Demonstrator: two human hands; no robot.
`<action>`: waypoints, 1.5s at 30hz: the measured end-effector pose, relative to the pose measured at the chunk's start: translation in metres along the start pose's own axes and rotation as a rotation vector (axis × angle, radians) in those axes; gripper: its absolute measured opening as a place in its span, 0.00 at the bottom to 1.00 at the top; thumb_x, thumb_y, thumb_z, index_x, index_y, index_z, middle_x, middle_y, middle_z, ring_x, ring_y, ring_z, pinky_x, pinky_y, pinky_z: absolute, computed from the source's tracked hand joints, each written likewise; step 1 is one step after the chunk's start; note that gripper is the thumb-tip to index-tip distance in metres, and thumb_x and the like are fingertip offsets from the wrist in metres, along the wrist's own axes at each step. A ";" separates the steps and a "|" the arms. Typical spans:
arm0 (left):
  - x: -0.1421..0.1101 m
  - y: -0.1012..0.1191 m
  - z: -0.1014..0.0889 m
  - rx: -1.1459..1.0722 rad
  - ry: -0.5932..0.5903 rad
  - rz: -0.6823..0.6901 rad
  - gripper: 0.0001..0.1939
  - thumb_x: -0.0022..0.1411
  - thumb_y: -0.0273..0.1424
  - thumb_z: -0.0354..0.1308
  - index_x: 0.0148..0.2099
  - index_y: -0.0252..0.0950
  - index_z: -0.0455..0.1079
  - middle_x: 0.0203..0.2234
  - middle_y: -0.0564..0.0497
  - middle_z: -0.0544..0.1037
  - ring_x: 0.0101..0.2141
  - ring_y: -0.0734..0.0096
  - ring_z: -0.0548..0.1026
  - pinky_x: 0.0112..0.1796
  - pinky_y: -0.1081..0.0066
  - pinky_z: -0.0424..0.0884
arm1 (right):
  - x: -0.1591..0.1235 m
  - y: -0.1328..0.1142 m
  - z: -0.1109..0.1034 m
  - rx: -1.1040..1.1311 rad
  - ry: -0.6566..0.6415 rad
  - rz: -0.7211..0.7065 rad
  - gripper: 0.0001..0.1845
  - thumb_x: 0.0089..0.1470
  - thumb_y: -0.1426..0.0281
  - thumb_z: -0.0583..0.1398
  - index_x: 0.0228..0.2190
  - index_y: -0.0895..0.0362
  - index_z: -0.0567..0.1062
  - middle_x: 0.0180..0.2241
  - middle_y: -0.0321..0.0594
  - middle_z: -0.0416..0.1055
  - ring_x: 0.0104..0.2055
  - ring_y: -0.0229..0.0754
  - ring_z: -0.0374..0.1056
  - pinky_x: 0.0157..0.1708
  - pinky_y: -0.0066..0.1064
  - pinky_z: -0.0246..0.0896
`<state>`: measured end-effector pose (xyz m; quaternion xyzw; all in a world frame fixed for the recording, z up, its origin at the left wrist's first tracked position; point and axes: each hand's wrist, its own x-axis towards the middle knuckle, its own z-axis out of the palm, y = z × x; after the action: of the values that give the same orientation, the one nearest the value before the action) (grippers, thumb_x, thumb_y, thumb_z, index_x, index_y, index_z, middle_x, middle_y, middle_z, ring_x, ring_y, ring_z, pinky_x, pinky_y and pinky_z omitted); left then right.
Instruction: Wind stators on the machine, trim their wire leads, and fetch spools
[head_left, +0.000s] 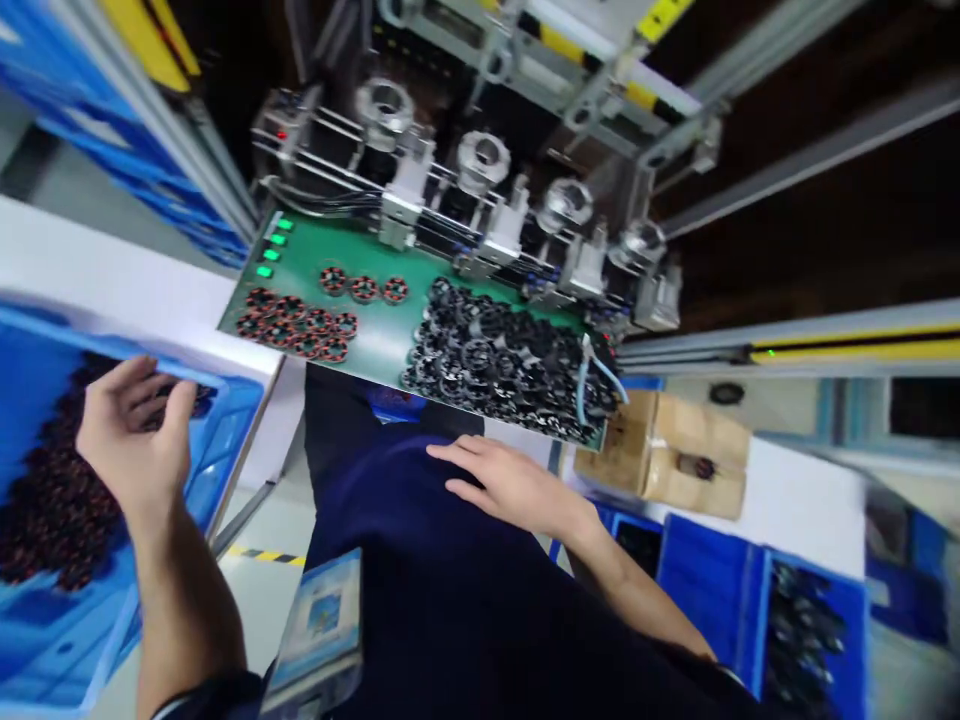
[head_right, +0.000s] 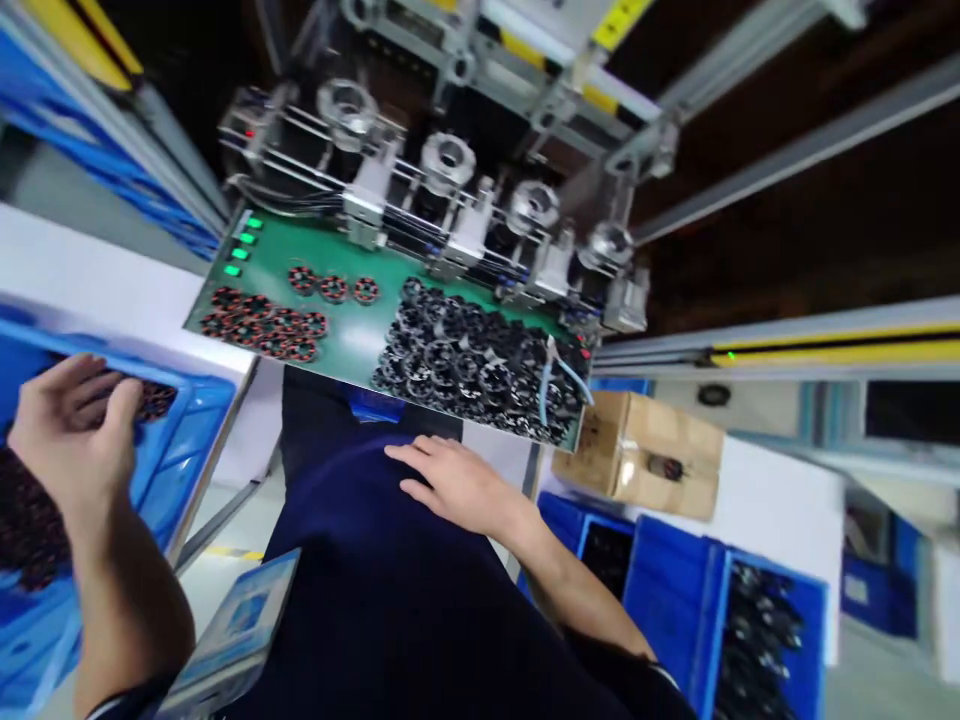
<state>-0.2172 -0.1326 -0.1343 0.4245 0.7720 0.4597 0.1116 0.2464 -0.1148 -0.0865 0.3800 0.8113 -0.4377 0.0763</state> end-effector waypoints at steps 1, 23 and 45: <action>-0.011 0.020 0.021 -0.047 -0.047 0.063 0.30 0.64 0.46 0.79 0.67 0.61 0.82 0.61 0.54 0.89 0.59 0.38 0.89 0.59 0.28 0.86 | -0.006 0.009 0.001 0.016 0.051 0.017 0.26 0.81 0.61 0.61 0.73 0.48 0.77 0.57 0.48 0.84 0.60 0.54 0.83 0.66 0.52 0.80; -0.092 0.159 0.240 0.141 -0.724 0.745 0.08 0.79 0.41 0.69 0.49 0.44 0.84 0.61 0.42 0.85 0.65 0.45 0.77 0.67 0.46 0.76 | 0.009 0.109 -0.023 -0.116 0.889 0.148 0.10 0.75 0.60 0.66 0.50 0.49 0.86 0.75 0.52 0.70 0.72 0.66 0.65 0.71 0.65 0.65; 0.163 0.172 0.322 0.083 -0.590 0.410 0.42 0.52 0.64 0.81 0.58 0.43 0.80 0.56 0.40 0.85 0.65 0.40 0.78 0.66 0.41 0.78 | 0.177 0.198 -0.202 0.075 0.965 0.027 0.39 0.61 0.41 0.74 0.60 0.55 0.81 0.57 0.55 0.83 0.62 0.63 0.78 0.69 0.63 0.74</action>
<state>-0.0413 0.2263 -0.1376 0.6890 0.6236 0.2985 0.2178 0.3000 0.2025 -0.1747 0.5529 0.7326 -0.2394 -0.3168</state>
